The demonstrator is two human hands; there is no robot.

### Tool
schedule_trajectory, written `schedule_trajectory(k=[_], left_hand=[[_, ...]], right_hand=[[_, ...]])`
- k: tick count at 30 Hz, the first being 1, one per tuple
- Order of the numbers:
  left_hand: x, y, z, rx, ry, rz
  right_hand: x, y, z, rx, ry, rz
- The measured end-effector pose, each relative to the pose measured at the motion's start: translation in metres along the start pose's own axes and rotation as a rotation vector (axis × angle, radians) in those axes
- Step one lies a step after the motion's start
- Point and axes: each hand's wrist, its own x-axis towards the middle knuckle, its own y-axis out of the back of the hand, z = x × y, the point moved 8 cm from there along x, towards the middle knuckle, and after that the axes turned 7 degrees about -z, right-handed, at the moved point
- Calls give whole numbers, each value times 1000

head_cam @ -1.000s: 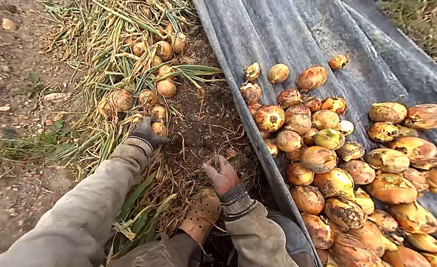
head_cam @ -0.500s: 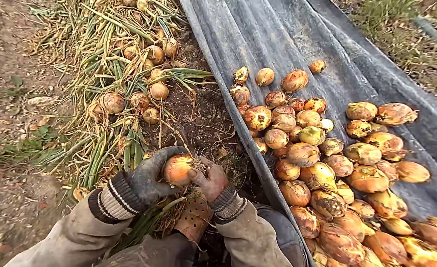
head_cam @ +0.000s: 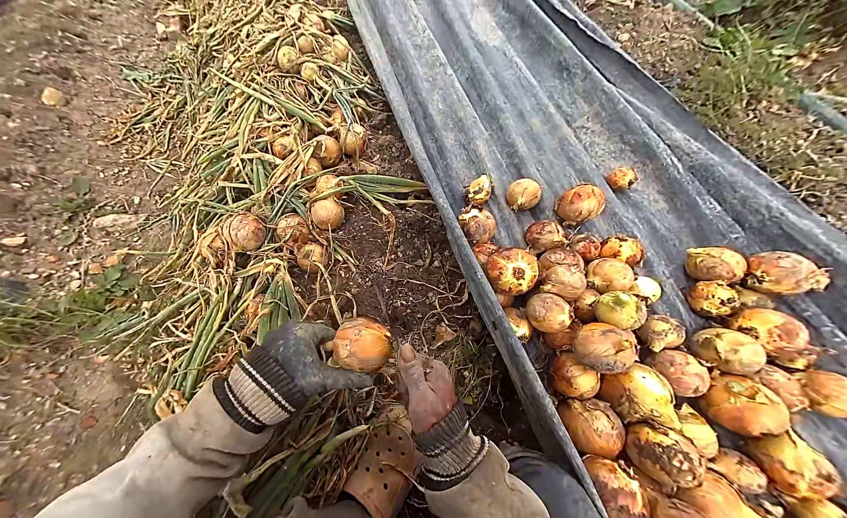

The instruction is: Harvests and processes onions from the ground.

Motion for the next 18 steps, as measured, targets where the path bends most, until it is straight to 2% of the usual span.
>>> schedule_trajectory(k=[2,4,6,7,8,9,11,13,14,16,18], left_hand=[[18,20,-23,-26,153,109],[29,33,-30,-32,193,150],[31,23,-15,40,60,106],[29,12,-1,88,-39,24],[26,-2,15,164,-128,-99],[21,-18,32,256,-199,-239],[10,-49,65,392,-324,-446],[14,-57,89,420,-419,-469],[24,-46,100,386,-438,-429],[56,-11,110,324,-436,-243],[100,28,83,317,-274,-24]], right_hand=[[-3,5,-1,142,15,44],[-2,10,4,21,-77,18],[1,2,27,-316,-353,-241],[0,-6,39,-408,-486,-384],[-1,-13,47,-426,-569,-466],[1,-17,52,-389,-578,-452],[4,-9,54,-156,-466,-242],[4,4,42,114,-346,-84],[4,12,30,201,-279,-10],[6,40,5,217,-105,169],[2,76,-23,281,150,346]])
